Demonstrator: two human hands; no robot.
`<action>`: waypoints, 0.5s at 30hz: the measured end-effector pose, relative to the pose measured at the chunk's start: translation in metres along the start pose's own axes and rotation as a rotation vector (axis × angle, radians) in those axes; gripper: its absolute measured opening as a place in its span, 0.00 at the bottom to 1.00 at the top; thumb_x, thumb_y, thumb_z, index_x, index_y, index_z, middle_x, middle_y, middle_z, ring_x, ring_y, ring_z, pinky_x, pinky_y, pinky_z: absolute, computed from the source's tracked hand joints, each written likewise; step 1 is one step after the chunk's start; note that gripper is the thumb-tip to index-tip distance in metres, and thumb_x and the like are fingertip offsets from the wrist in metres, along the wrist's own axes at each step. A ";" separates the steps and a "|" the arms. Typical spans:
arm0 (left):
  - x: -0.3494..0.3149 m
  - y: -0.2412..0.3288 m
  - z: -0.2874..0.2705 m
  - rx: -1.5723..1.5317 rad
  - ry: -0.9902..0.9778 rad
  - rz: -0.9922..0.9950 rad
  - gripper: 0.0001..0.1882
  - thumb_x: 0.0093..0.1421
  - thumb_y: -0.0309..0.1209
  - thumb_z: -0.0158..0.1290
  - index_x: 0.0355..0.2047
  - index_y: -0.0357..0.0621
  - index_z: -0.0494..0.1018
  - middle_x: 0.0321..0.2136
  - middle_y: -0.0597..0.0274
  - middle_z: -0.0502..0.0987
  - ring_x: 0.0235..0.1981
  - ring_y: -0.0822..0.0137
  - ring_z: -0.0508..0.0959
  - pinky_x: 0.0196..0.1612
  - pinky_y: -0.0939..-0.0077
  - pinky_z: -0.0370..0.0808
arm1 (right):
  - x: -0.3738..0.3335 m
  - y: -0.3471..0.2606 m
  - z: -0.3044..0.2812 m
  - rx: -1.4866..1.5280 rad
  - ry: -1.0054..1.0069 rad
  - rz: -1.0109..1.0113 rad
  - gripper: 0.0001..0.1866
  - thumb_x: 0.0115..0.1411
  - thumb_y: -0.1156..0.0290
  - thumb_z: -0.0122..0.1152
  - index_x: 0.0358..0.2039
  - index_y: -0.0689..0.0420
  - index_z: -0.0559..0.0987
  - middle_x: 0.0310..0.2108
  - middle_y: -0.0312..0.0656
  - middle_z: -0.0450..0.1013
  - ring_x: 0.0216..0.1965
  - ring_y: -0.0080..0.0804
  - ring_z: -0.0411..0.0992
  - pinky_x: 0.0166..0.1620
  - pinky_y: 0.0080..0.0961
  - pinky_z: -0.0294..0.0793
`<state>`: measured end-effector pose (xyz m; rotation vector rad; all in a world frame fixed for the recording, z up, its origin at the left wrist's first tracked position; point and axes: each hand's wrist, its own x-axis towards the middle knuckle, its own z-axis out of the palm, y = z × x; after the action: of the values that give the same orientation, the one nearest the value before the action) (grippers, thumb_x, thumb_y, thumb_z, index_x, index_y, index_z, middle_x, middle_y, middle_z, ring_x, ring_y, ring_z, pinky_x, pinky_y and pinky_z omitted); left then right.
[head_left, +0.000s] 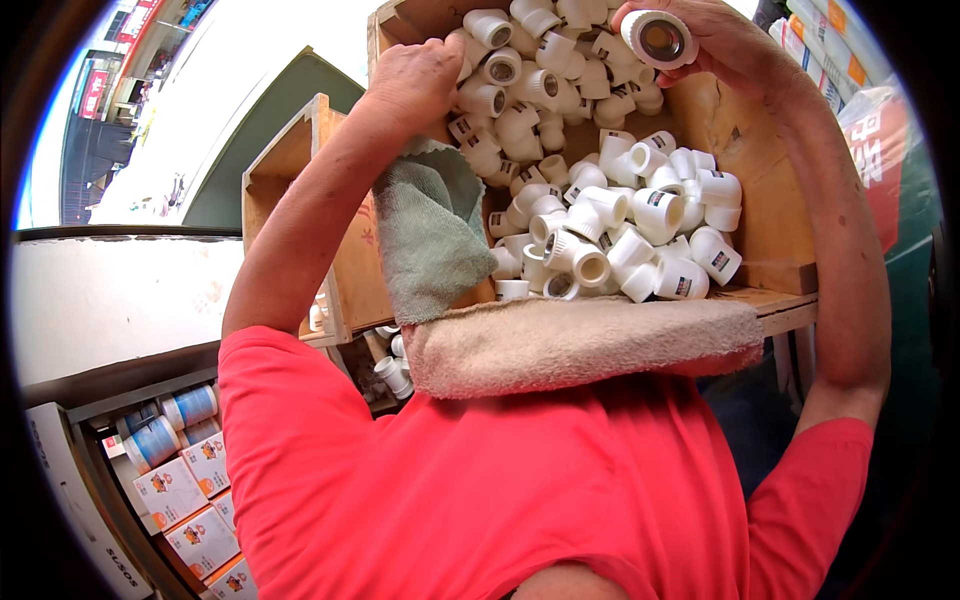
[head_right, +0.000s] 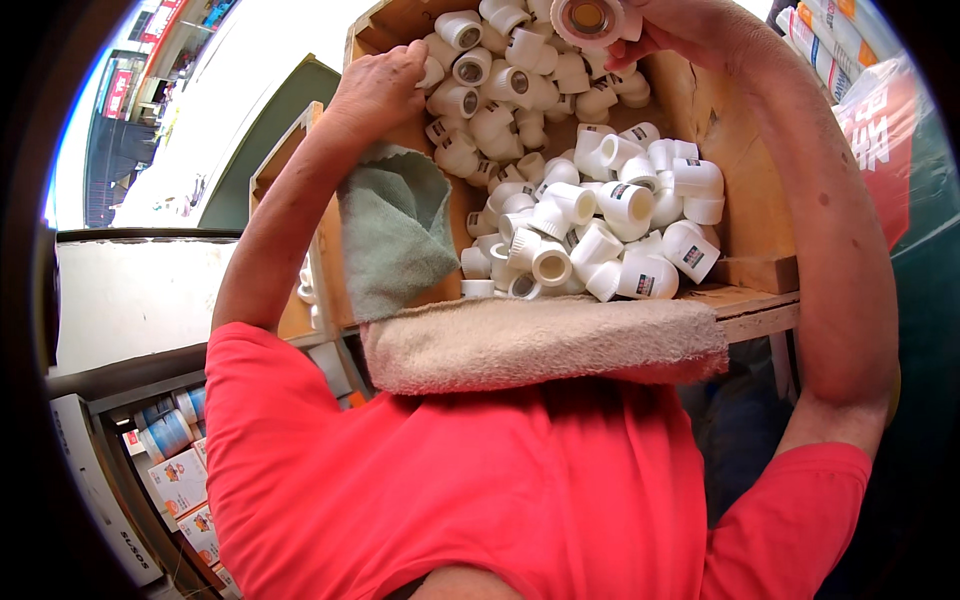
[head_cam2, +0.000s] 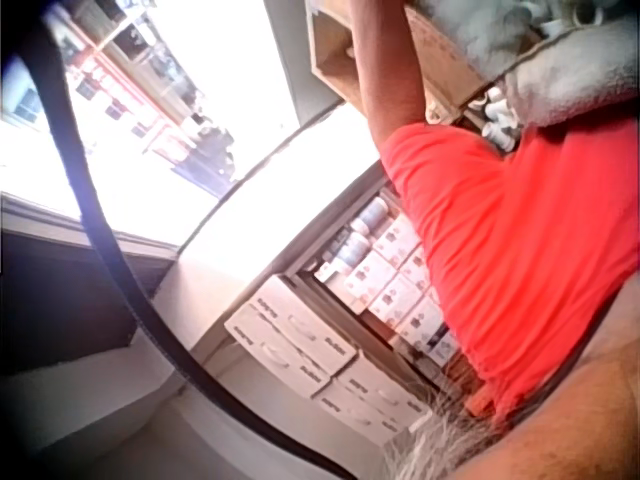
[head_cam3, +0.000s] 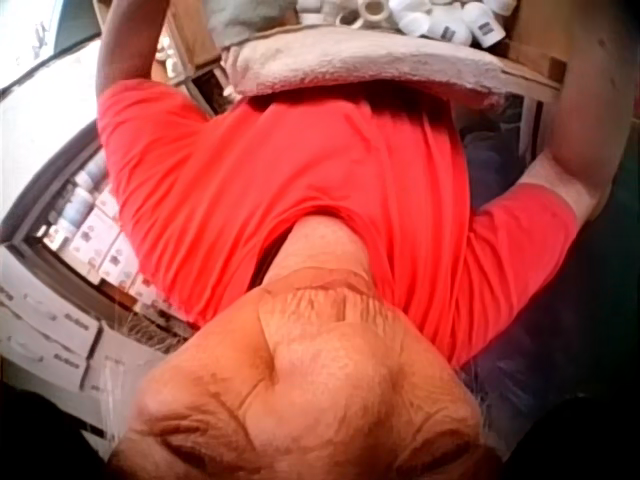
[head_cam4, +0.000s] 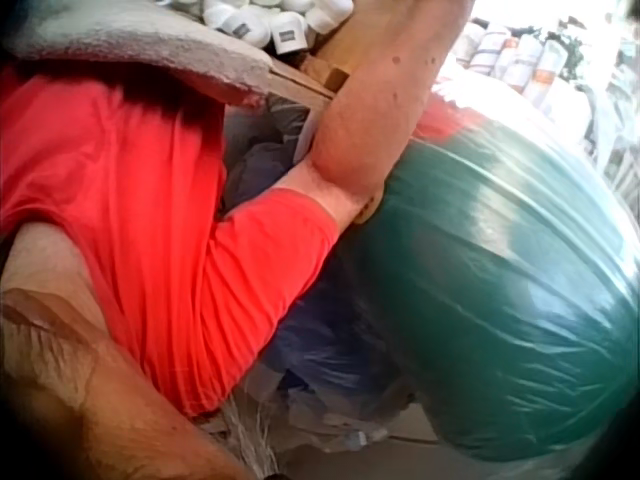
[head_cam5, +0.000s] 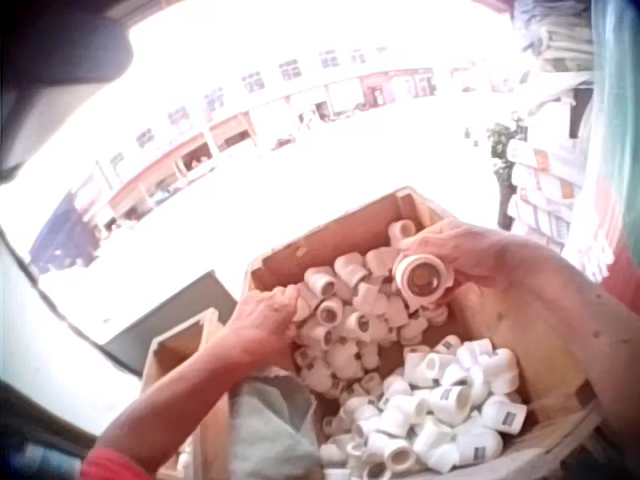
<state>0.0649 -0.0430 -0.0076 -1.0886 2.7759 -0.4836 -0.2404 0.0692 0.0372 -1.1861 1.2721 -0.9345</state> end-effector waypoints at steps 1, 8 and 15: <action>-0.004 -0.002 -0.005 -0.036 0.036 -0.009 0.19 0.58 0.33 0.60 0.47 0.41 0.68 0.42 0.46 0.81 0.43 0.49 0.83 0.49 0.56 0.79 | 0.000 0.000 -0.001 -0.013 0.004 0.005 0.21 0.73 0.53 0.54 0.40 0.60 0.82 0.32 0.39 0.81 0.30 0.23 0.79 0.32 0.21 0.80; -0.007 -0.031 -0.019 -1.136 0.122 0.004 0.22 0.60 0.29 0.63 0.54 0.44 0.72 0.49 0.60 0.80 0.44 0.62 0.85 0.53 0.67 0.80 | 0.001 0.002 -0.002 -0.028 -0.018 0.026 0.20 0.72 0.52 0.53 0.39 0.57 0.82 0.32 0.36 0.79 0.30 0.21 0.77 0.31 0.21 0.78; 0.004 0.021 -0.037 -1.670 -0.132 0.266 0.25 0.55 0.20 0.64 0.53 0.45 0.73 0.48 0.66 0.78 0.50 0.70 0.80 0.56 0.72 0.77 | 0.005 0.005 -0.005 -0.052 -0.034 0.011 0.17 0.72 0.54 0.54 0.38 0.54 0.82 0.31 0.32 0.77 0.30 0.19 0.72 0.31 0.18 0.72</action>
<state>0.0402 -0.0219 0.0204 -0.6413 2.6654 2.0943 -0.2453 0.0642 0.0317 -1.2296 1.2809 -0.8745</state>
